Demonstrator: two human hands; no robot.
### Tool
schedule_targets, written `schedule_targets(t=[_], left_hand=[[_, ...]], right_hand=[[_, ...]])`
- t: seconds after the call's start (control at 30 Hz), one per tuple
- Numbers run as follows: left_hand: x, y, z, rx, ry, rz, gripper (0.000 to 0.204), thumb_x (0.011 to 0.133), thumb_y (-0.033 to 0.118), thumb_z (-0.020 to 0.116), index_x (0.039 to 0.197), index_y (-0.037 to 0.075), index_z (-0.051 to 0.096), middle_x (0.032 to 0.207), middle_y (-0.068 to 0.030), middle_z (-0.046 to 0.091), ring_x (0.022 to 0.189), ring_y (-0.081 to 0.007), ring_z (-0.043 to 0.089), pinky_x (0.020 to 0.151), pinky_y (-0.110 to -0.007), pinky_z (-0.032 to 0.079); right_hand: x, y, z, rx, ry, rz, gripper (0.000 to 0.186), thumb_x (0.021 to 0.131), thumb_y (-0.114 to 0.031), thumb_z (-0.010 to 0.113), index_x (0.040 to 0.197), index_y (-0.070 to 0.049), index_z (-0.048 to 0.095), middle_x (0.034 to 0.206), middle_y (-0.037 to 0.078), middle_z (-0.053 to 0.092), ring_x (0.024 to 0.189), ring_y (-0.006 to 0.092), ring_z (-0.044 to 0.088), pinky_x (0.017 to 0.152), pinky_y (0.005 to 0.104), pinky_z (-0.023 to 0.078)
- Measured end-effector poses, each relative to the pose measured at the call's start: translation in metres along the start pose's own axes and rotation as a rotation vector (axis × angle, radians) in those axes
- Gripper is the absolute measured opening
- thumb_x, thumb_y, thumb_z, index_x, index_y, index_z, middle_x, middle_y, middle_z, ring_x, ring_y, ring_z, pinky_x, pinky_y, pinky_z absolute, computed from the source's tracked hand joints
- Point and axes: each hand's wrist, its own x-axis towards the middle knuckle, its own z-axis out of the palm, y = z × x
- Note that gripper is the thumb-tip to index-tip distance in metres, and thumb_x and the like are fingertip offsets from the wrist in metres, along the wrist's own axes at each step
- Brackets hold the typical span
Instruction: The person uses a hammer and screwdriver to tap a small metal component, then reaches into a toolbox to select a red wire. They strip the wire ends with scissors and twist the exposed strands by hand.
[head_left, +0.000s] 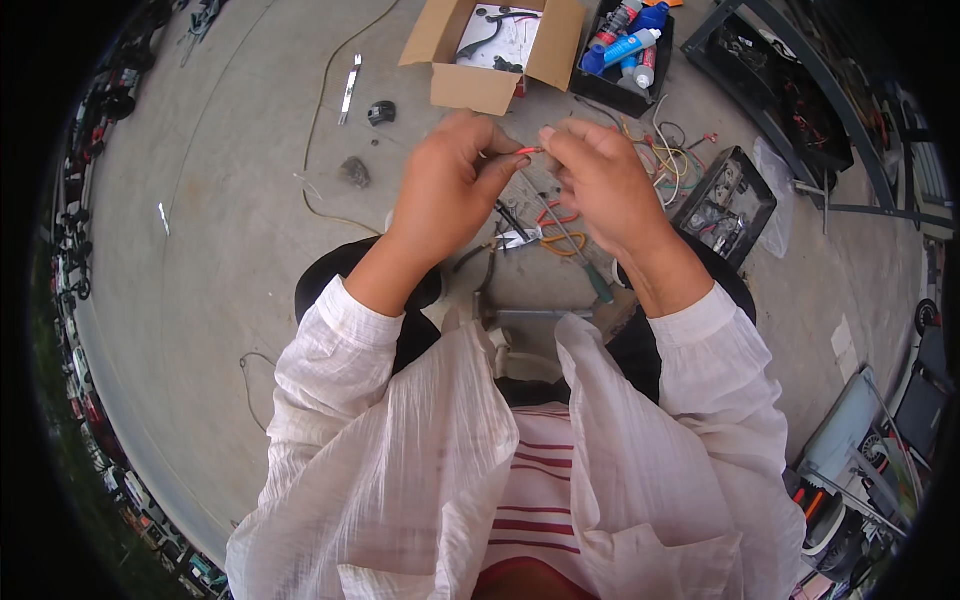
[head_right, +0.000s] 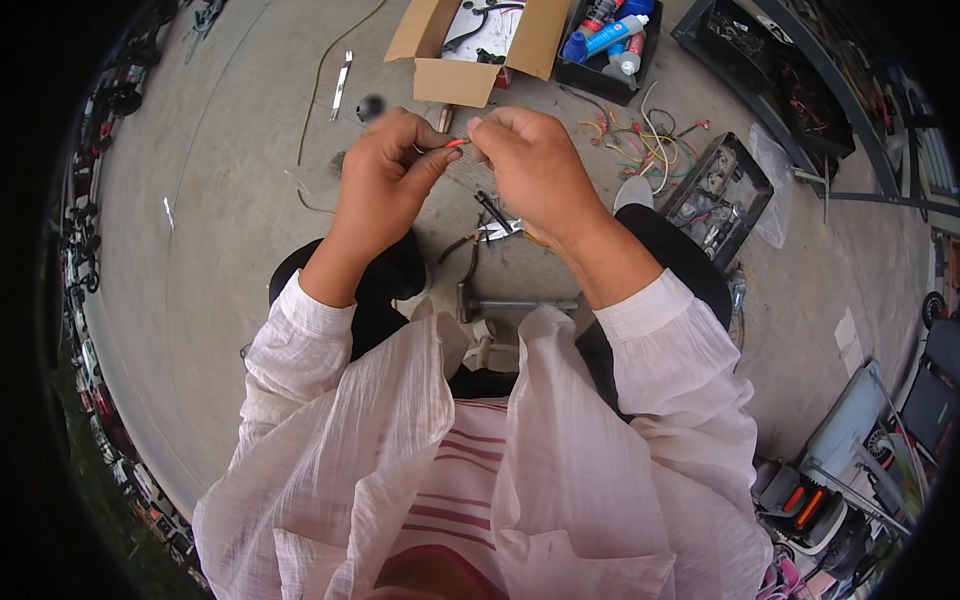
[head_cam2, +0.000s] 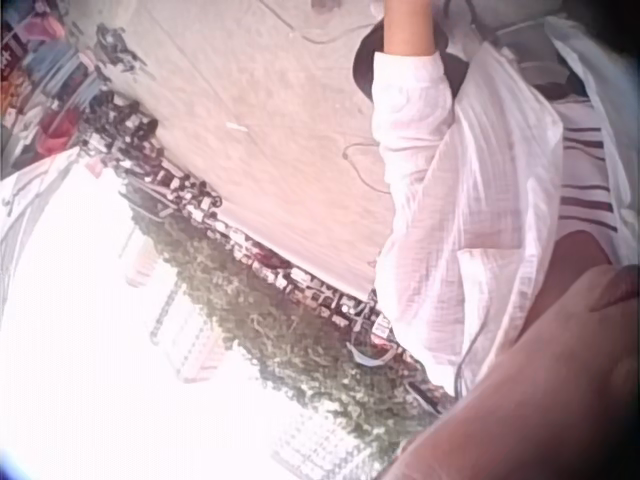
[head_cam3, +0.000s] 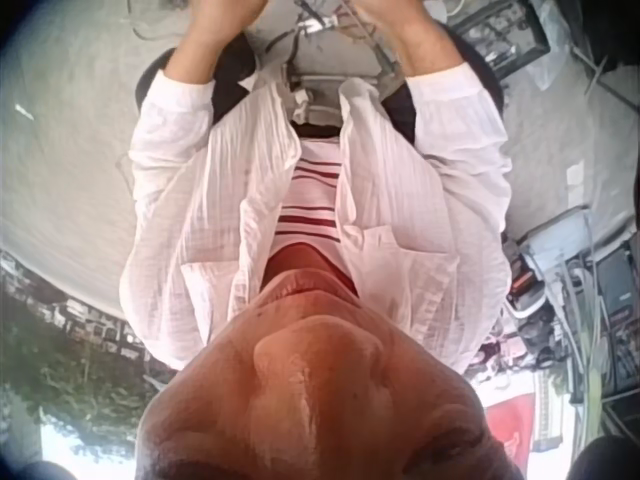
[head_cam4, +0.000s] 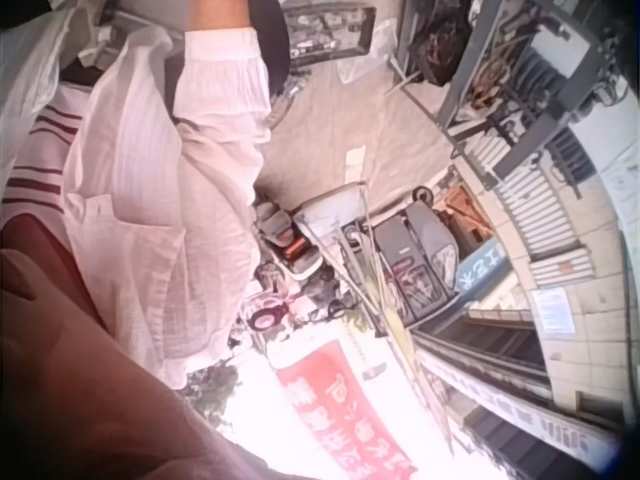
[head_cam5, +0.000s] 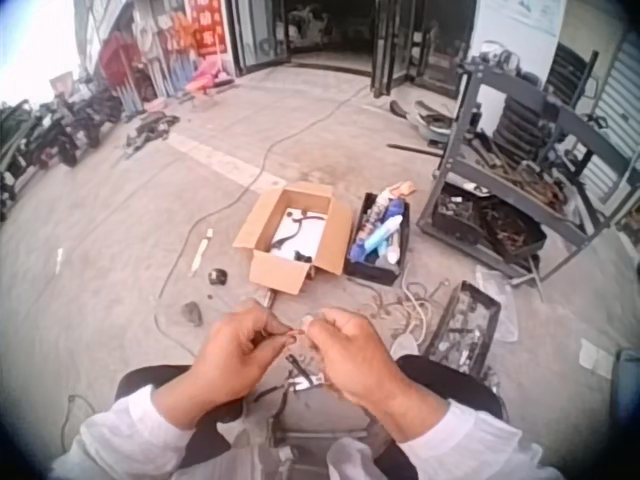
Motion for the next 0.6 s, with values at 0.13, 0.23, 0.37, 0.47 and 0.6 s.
schedule_targets(t=[0.13, 0.23, 0.37, 0.47, 0.6], left_hand=[[-0.001, 0.005, 0.004, 0.292, 0.128, 0.215, 0.014, 0.076, 0.006, 0.074, 0.079, 0.004, 0.061, 0.075, -0.0095, 0.053, 0.063, -0.0274, 0.057, 0.056, -0.034, 0.045], [-0.001, 0.003, 0.007, 0.458, 0.205, 0.326, 0.017, 0.074, 0.003, 0.076, 0.077, 0.003, 0.06, 0.071, -0.0076, 0.05, 0.054, -0.0181, 0.054, 0.05, -0.028, 0.042], [-0.003, -0.007, 0.01, 0.23, 0.153, 0.183, 0.014, 0.081, 0.005, 0.073, 0.081, 0.004, 0.059, 0.072, -0.0039, 0.054, 0.053, -0.0125, 0.055, 0.049, -0.027, 0.043], [0.0, -0.006, 0.004, -0.156, -0.059, -0.155, 0.013, 0.085, 0.009, 0.071, 0.083, 0.004, 0.059, 0.074, -0.0035, 0.061, 0.052, -0.0107, 0.055, 0.047, -0.026, 0.043], [-0.001, -0.011, -0.004, -0.53, -0.225, -0.382, 0.014, 0.091, 0.011, 0.067, 0.086, 0.003, 0.058, 0.073, -0.0016, 0.062, 0.053, -0.0062, 0.053, 0.047, -0.023, 0.043]], right_hand=[[-0.002, -0.006, 0.002, 0.177, -0.008, 0.164, 0.026, 0.091, -0.022, 0.06, 0.072, -0.005, 0.055, 0.065, -0.003, 0.044, 0.055, 0.0052, 0.034, 0.045, 0.0231, 0.025], [-0.001, -0.01, 0.001, 0.28, -0.071, 0.253, 0.025, 0.091, -0.021, 0.059, 0.072, -0.007, 0.052, 0.065, -0.004, 0.042, 0.054, 0.0044, 0.032, 0.045, 0.0218, 0.024], [0.003, -0.011, -0.009, 0.329, -0.205, 0.3, 0.024, 0.093, -0.021, 0.058, 0.076, -0.005, 0.056, 0.065, -0.003, 0.044, 0.055, 0.0056, 0.037, 0.045, 0.0227, 0.028], [0.003, -0.015, -0.013, -0.144, -0.099, 0.076, 0.02, 0.093, -0.02, 0.059, 0.086, -0.001, 0.061, 0.07, 0.003, 0.054, 0.06, 0.0103, 0.049, 0.05, 0.0265, 0.039], [-0.004, -0.016, -0.011, -0.609, -0.067, -0.419, 0.014, 0.089, -0.014, 0.063, 0.096, -0.002, 0.063, 0.084, 0.011, 0.065, 0.073, 0.0193, 0.061, 0.064, 0.0326, 0.049]])
